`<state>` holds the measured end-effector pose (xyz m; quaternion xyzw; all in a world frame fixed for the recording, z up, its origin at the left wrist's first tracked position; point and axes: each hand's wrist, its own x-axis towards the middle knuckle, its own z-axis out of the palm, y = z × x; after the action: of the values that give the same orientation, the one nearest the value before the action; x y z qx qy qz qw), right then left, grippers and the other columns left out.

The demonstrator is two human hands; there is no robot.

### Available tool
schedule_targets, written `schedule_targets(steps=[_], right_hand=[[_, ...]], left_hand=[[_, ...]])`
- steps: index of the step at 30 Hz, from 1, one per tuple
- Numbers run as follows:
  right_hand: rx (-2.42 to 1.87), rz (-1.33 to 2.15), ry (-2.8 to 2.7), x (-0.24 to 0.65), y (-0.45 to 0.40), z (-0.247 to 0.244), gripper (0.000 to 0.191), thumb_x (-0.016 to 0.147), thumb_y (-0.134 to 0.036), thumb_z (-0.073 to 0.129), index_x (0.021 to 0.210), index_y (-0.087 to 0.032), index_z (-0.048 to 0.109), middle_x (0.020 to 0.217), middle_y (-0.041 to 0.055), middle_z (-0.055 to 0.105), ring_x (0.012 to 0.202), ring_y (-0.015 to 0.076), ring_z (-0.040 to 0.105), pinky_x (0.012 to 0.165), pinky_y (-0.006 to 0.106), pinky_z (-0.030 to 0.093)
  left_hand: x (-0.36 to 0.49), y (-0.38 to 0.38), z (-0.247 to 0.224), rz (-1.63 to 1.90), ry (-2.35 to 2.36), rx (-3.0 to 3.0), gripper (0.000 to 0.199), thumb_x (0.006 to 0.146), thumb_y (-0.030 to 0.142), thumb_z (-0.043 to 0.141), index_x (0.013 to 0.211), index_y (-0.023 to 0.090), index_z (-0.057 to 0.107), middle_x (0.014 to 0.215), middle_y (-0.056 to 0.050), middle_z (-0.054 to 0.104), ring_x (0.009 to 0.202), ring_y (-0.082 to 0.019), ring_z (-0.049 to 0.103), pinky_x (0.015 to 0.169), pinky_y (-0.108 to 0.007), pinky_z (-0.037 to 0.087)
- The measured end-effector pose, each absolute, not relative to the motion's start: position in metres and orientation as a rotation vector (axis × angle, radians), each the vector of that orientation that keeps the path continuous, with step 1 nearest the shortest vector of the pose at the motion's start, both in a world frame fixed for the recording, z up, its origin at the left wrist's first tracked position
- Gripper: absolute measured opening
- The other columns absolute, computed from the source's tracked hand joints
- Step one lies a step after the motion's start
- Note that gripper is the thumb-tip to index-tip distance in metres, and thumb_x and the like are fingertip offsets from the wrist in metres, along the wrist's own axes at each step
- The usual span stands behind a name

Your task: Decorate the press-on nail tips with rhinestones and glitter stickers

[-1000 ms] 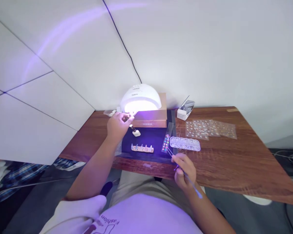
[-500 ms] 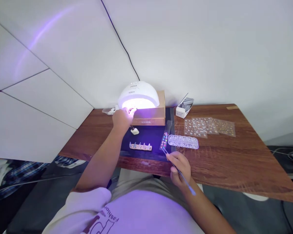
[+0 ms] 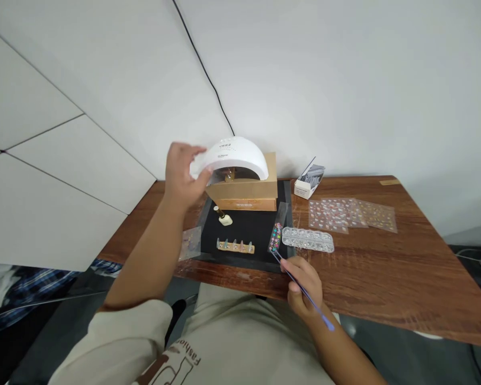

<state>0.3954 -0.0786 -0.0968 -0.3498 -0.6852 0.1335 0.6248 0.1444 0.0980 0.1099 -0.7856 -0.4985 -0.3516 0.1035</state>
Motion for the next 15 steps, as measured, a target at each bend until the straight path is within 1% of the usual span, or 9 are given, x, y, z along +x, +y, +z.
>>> schedule_targets(steps=[1,2,4,5,6,10,13,15], right_hand=[[-0.804,0.31,-1.575,0.395,-0.078,-0.096,0.041,0.1,-0.037,0.039,0.133,-0.024,0.06,0.087,0.0076,0.064,0.075,0.0179,0.063,0.061,0.033,0.053],[-0.806,0.312,-1.577,0.395,-0.078,-0.096,0.04,0.1,-0.037,0.04,0.132,-0.024,0.061,0.086,0.0075,0.064,0.075,0.0178,0.063,0.061,0.033,0.053],[-0.814,0.311,-1.571,0.393,-0.077,-0.096,0.04,0.1,-0.036,0.041,0.131,-0.023,0.061,0.085,0.0074,0.064,0.074,0.0176,0.062,0.06,0.032,0.052],[-0.821,0.307,-1.562,0.393,-0.077,-0.096,0.039,0.1,-0.036,0.041,0.131,-0.023,0.061,0.085,0.0074,0.064,0.074,0.0177,0.062,0.06,0.032,0.052],[-0.831,0.303,-1.551,0.392,-0.077,-0.096,0.039,0.1,-0.035,0.041,0.131,-0.023,0.061,0.085,0.0075,0.064,0.074,0.0179,0.062,0.06,0.033,0.052],[-0.876,0.29,-1.517,0.39,-0.076,-0.096,0.039,0.1,-0.035,0.04,0.131,-0.023,0.06,0.084,0.0072,0.064,0.074,0.0182,0.063,0.061,0.033,0.053],[-0.896,0.301,-1.524,0.39,-0.074,-0.096,0.039,0.1,-0.036,0.04,0.128,-0.022,0.062,0.082,0.0069,0.065,0.072,0.0181,0.063,0.059,0.032,0.052],[-0.902,0.312,-1.529,0.39,-0.073,-0.096,0.039,0.099,-0.037,0.041,0.127,-0.021,0.063,0.083,0.0073,0.066,0.072,0.0181,0.063,0.06,0.033,0.053]], left_hand=[[0.145,0.109,0.122,-0.987,-1.386,-2.404,0.046,0.085,0.039,0.065,0.127,0.022,0.062,0.121,-0.009,0.055,0.117,-0.028,0.052,0.105,-0.045,0.045],[0.147,0.122,0.133,-0.898,-1.371,-2.498,0.046,0.086,0.04,0.064,0.129,0.024,0.062,0.123,-0.008,0.055,0.121,-0.03,0.049,0.109,-0.049,0.041],[0.153,0.15,0.146,-0.679,-1.498,-2.645,0.044,0.087,0.044,0.062,0.128,0.026,0.065,0.129,-0.008,0.053,0.129,-0.035,0.043,0.113,-0.056,0.035],[0.156,0.162,0.149,-0.597,-1.571,-2.674,0.045,0.086,0.047,0.063,0.127,0.027,0.066,0.131,-0.008,0.053,0.131,-0.037,0.041,0.115,-0.059,0.032],[0.159,0.172,0.15,-0.565,-1.591,-2.691,0.046,0.085,0.049,0.063,0.125,0.028,0.067,0.132,-0.008,0.054,0.131,-0.038,0.041,0.114,-0.061,0.031],[0.164,0.19,0.144,-0.561,-1.559,-2.72,0.044,0.087,0.056,0.055,0.119,0.029,0.071,0.13,-0.009,0.057,0.129,-0.04,0.043,0.111,-0.066,0.029],[0.164,0.19,0.144,-0.575,-1.496,-2.723,0.044,0.087,0.055,0.056,0.115,0.026,0.073,0.13,-0.01,0.058,0.132,-0.042,0.039,0.114,-0.067,0.022],[0.165,0.189,0.147,-0.499,-1.383,-2.719,0.042,0.088,0.054,0.056,0.11,0.024,0.075,0.129,-0.009,0.058,0.134,-0.041,0.038,0.117,-0.067,0.015]])
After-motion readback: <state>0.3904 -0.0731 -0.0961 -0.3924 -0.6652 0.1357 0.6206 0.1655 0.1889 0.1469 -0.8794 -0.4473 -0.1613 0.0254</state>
